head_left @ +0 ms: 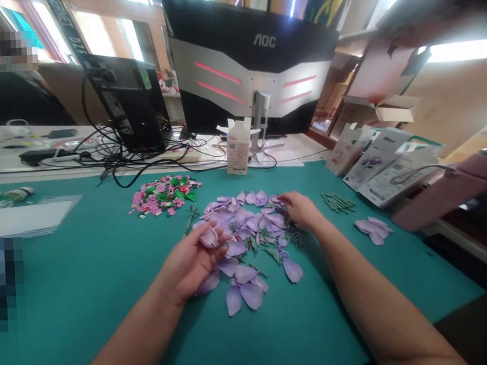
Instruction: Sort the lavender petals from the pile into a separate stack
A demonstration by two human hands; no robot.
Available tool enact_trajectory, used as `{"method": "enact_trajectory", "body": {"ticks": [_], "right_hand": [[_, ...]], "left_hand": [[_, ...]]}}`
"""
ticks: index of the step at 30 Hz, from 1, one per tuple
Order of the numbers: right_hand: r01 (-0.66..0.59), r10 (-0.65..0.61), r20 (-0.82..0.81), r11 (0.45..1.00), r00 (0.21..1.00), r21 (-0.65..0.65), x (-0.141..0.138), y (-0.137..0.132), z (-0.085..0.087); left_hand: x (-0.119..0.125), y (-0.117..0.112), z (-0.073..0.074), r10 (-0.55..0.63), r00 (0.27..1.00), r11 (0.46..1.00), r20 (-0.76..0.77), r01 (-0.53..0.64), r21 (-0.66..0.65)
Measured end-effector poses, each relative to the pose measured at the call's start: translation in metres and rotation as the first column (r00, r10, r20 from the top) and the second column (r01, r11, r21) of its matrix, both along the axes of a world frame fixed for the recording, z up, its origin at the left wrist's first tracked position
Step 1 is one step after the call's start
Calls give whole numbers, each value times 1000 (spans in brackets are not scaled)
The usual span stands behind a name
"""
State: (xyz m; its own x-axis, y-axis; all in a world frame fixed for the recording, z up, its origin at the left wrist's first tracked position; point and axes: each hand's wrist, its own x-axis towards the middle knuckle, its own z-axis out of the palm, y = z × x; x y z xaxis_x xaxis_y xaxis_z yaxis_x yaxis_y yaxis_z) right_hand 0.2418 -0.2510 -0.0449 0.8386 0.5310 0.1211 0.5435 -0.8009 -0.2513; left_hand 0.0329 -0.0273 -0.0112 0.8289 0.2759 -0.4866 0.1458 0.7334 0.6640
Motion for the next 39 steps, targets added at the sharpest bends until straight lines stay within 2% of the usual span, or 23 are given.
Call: {"method": "enact_trajectory", "body": {"ticks": [3, 6, 9, 14, 16, 21, 25, 30, 34, 39], "right_hand": [[25, -23, 77, 999, 997, -21, 11, -3, -11], [-28, 29, 33, 999, 999, -28, 11, -1, -16], [-24, 26, -54, 999, 998, 35, 9, -2, -12], [85, -80, -34, 980, 996, 182, 11, -15, 2], [66, -52, -75, 979, 996, 193, 10, -18, 6], [-169, 183, -187, 982, 965, 87, -2, -14, 11], [-266, 251, -163, 961, 954, -76, -6, -11, 11], [-204, 181, -159, 968, 971, -145, -5, -16, 14], [-138, 121, -186, 987, 975, -78, -8, -14, 14], [-122, 112, -185, 992, 976, -38, -9, -10, 8]], "left_hand": [[0, -1, 0, 3, 1000, 1000, -5, -3, 10], [0, -1, 2, 14, 1000, 1000, -14, -14, 23], [0, -1, 4, 17, 1000, 1000, -13, -17, 13], [1, 0, 3, 24, 1000, 1000, -16, -24, 13], [1, 0, 3, 25, 1000, 1000, -16, -25, 17], [0, 2, 2, 26, 1000, 999, -16, -25, 25], [1, 4, 2, 23, 1000, 999, -5, -23, 29], [1, 4, 1, 24, 1000, 999, -1, -24, 30], [1, 3, 1, 24, 1000, 999, -5, -24, 27], [1, 5, 1, 21, 1000, 999, -2, -21, 24]]}}
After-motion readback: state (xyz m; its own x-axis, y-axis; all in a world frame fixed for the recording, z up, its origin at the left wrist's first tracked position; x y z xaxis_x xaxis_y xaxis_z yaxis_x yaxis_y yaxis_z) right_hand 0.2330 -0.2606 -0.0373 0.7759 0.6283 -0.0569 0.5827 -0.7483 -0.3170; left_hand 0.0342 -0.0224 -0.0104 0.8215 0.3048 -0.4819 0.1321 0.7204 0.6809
